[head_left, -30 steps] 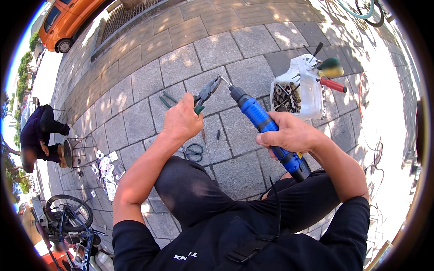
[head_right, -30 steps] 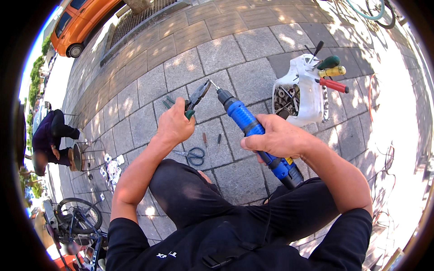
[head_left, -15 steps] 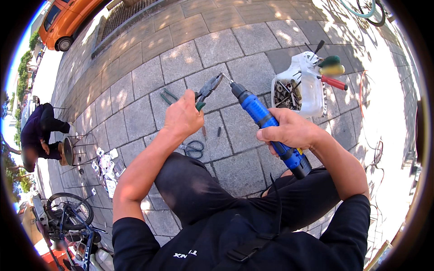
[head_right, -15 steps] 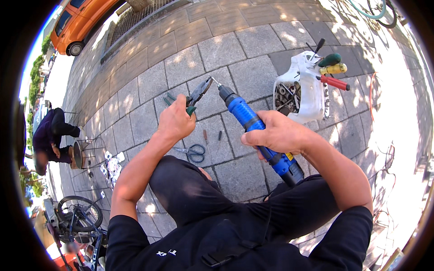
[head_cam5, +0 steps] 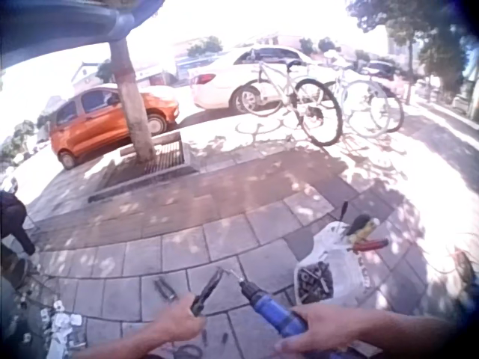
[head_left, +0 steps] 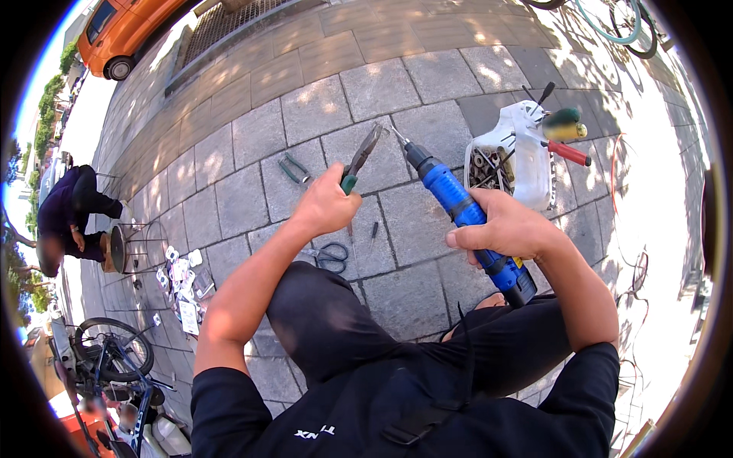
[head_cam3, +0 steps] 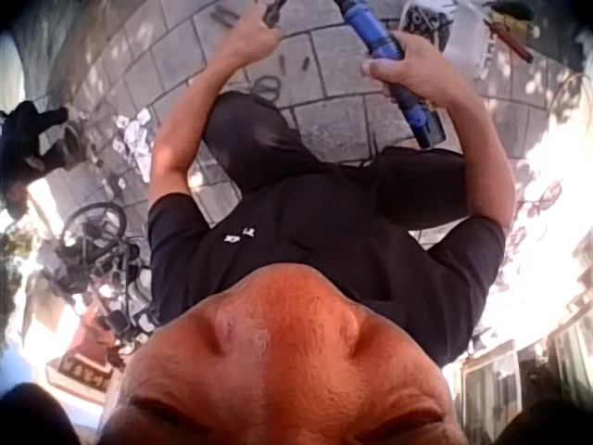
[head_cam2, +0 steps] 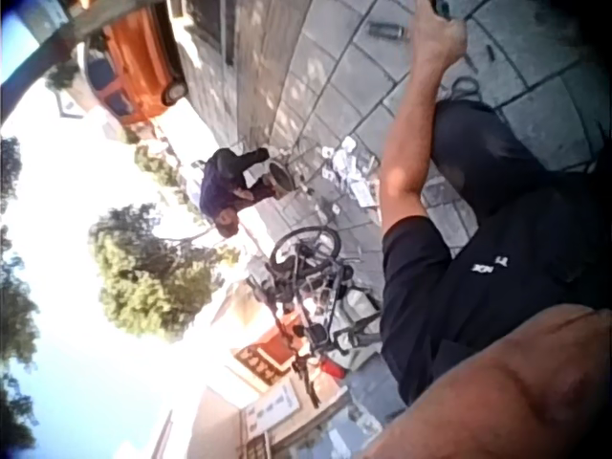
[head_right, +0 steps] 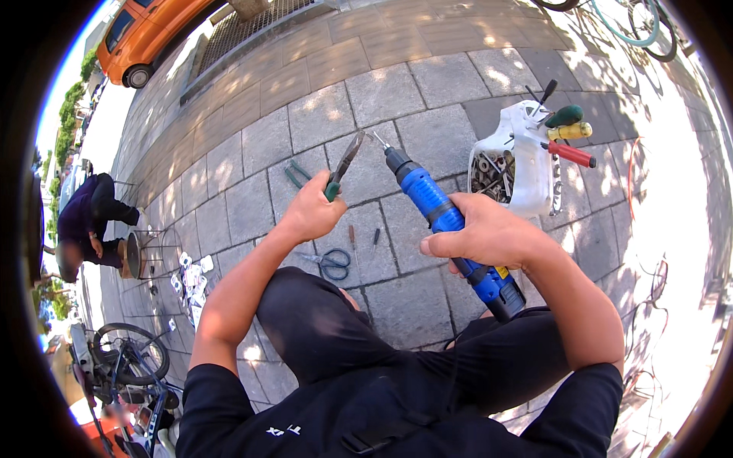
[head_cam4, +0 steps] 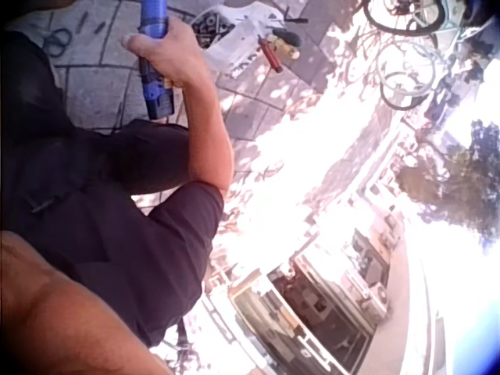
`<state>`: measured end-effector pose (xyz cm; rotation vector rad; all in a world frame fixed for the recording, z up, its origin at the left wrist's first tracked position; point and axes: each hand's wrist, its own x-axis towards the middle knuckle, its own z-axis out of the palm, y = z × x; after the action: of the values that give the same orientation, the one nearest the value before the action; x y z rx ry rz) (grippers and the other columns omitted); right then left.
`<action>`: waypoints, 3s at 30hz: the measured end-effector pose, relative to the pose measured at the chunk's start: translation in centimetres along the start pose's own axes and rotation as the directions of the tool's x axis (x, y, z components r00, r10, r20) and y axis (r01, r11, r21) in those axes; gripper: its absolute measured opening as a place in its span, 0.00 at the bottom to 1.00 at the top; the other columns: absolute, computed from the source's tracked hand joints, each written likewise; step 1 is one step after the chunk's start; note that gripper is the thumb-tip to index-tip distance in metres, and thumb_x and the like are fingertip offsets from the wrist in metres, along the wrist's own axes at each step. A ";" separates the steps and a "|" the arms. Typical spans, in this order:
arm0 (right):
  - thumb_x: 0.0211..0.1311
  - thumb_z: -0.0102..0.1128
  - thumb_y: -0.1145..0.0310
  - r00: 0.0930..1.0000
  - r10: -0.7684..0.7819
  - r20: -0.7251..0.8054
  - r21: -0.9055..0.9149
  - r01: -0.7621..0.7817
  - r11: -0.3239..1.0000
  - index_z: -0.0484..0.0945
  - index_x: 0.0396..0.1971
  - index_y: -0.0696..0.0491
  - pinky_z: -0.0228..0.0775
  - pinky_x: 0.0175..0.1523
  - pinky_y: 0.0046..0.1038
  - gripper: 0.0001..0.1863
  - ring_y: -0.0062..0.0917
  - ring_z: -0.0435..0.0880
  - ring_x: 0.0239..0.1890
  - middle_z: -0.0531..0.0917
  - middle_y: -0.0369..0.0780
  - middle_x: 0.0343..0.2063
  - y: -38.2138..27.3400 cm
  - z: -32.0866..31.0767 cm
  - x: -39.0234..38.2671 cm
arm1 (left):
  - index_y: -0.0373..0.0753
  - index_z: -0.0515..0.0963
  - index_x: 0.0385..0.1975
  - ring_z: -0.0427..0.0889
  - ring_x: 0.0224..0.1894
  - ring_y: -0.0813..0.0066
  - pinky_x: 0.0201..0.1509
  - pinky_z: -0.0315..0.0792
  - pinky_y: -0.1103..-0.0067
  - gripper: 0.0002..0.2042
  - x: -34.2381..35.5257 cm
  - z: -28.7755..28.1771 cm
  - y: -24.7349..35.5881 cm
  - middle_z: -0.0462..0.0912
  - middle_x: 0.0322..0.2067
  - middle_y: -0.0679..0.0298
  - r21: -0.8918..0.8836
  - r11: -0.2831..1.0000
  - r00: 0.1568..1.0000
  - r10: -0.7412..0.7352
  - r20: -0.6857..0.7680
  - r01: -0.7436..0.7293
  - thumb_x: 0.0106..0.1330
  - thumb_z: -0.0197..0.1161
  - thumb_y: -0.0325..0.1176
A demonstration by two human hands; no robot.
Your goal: The person sits on a paved sidewalk and uses pliers and a soldering iron to work on small electronic components. They handle wires and small parts, occasionally picking up tools from the ground and placing them back down.
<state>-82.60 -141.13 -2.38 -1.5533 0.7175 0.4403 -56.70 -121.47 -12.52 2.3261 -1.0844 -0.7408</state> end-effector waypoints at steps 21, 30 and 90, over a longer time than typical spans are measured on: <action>0.60 0.76 0.58 0.998 0.062 -0.023 -0.031 -0.062 0.998 0.76 0.41 0.58 0.80 0.30 0.30 0.22 0.23 0.85 0.24 0.84 0.39 0.25 0.1 0.5 1.2 | 0.38 0.77 0.40 0.72 0.29 0.78 0.31 0.68 0.74 0.08 -0.1 0.0 -0.5 0.75 0.27 0.69 -0.343 0.912 0.972 -0.187 0.143 0.226 0.62 0.64 0.29; 0.60 0.77 0.60 0.996 0.084 -0.019 -0.003 -0.084 0.996 0.75 0.42 0.59 0.81 0.31 0.30 0.23 0.23 0.85 0.26 0.82 0.38 0.27 -0.5 0.5 1.2 | 0.39 0.76 0.39 0.72 0.28 0.78 0.31 0.68 0.72 0.08 0.3 0.3 -0.5 0.75 0.27 0.68 -0.366 0.900 0.970 -0.194 0.144 0.235 0.63 0.64 0.30; 0.66 0.72 0.65 0.933 0.360 -0.011 0.252 -0.346 0.904 0.74 0.40 0.58 0.81 0.25 0.31 0.16 0.26 0.84 0.21 0.81 0.39 0.25 -16.0 13.6 -9.0 | 0.46 0.70 0.39 0.64 0.18 0.80 0.21 0.61 0.77 0.08 -22.1 -9.7 5.7 0.68 0.22 0.71 -0.840 -0.542 0.857 -0.420 0.298 0.026 0.70 0.60 0.24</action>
<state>-76.60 -126.17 13.76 -1.2065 1.0666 0.5529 -65.51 -105.48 4.22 0.6910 0.5893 -0.8904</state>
